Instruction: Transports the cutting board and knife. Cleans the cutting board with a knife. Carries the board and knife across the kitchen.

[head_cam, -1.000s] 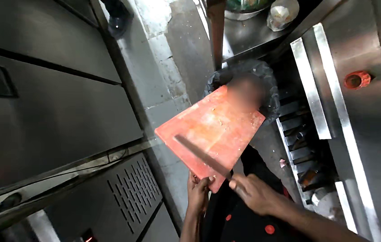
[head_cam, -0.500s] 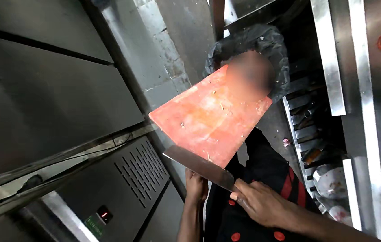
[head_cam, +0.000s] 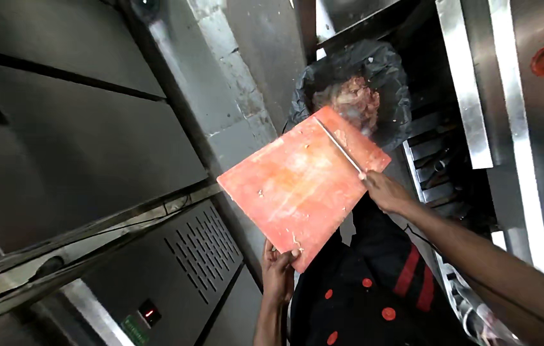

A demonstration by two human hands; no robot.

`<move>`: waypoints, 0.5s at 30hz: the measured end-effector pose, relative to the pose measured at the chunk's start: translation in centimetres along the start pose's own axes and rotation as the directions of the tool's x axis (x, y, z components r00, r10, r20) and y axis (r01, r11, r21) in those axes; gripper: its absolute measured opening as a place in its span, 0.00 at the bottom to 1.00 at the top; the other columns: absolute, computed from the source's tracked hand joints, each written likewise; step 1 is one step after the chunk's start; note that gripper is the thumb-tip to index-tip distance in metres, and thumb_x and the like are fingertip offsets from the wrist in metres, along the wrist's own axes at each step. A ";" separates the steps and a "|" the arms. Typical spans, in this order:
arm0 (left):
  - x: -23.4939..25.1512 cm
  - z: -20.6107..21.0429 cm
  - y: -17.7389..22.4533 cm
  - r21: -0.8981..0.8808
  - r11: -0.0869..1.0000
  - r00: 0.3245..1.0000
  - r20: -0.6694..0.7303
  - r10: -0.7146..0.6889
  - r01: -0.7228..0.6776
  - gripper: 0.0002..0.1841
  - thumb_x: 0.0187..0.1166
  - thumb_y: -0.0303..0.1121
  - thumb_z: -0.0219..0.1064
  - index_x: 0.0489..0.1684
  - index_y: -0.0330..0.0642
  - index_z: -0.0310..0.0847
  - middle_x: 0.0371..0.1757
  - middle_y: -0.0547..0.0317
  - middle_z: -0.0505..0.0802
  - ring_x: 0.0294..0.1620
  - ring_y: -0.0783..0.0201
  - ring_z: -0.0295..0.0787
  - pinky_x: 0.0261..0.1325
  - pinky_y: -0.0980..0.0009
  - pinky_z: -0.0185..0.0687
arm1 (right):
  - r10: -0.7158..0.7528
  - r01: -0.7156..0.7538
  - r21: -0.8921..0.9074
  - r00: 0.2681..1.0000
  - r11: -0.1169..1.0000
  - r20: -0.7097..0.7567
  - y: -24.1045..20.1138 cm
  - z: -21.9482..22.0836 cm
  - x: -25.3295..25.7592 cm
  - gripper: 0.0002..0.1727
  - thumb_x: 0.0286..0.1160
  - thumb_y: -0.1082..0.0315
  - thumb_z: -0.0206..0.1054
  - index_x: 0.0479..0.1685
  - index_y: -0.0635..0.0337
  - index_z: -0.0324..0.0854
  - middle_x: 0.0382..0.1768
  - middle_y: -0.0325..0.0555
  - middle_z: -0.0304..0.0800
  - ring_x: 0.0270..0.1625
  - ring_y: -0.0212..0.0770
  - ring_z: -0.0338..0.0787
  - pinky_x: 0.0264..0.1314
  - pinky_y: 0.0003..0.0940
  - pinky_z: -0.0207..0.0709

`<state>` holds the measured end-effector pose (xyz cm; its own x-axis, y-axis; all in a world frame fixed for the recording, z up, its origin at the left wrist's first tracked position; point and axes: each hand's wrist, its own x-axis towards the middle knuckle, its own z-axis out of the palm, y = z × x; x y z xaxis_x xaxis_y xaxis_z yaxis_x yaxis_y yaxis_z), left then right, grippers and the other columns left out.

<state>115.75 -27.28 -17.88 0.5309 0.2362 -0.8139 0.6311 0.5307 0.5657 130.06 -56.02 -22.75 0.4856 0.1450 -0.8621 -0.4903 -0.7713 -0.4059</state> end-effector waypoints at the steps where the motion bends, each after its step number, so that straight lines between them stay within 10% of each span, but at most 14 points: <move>1: 0.0 0.1 0.1 -0.012 1.000 1.000 0.005 0.001 -0.001 0.32 0.60 0.11 0.61 0.70 0.35 0.63 0.42 0.47 0.93 0.38 0.58 0.95 0.40 0.61 0.95 | -0.061 0.060 0.043 0.998 0.997 0.031 -0.9 0.4 -2.2 0.25 0.96 0.50 0.44 0.55 0.63 0.79 0.28 0.57 0.83 0.27 0.54 0.86 0.34 0.56 0.83; 7: 0.0 0.4 1.2 -0.037 0.999 0.999 0.027 -0.029 0.030 0.30 0.64 0.10 0.59 0.70 0.37 0.63 0.41 0.46 0.94 0.36 0.56 0.96 0.39 0.61 0.94 | -0.293 0.073 0.458 0.853 0.886 0.431 -4.0 4.1 -13.1 0.29 0.92 0.40 0.40 0.50 0.56 0.76 0.21 0.38 0.72 0.16 0.35 0.75 0.18 0.34 0.75; 15: 0.1 0.2 1.6 -0.039 0.997 0.997 0.036 -0.072 0.073 0.30 0.66 0.11 0.59 0.71 0.40 0.62 0.39 0.44 0.93 0.34 0.55 0.95 0.37 0.61 0.93 | -0.288 -0.180 0.613 0.759 0.769 0.584 -3.5 7.7 -13.7 0.28 0.89 0.36 0.40 0.43 0.50 0.71 0.18 0.34 0.67 0.12 0.31 0.70 0.13 0.27 0.72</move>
<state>116.92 -26.57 -17.01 0.5043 0.1680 -0.8470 0.6454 0.5783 0.4990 119.57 -50.53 -11.80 0.0875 0.6937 -0.7149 -0.9081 -0.2395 -0.3436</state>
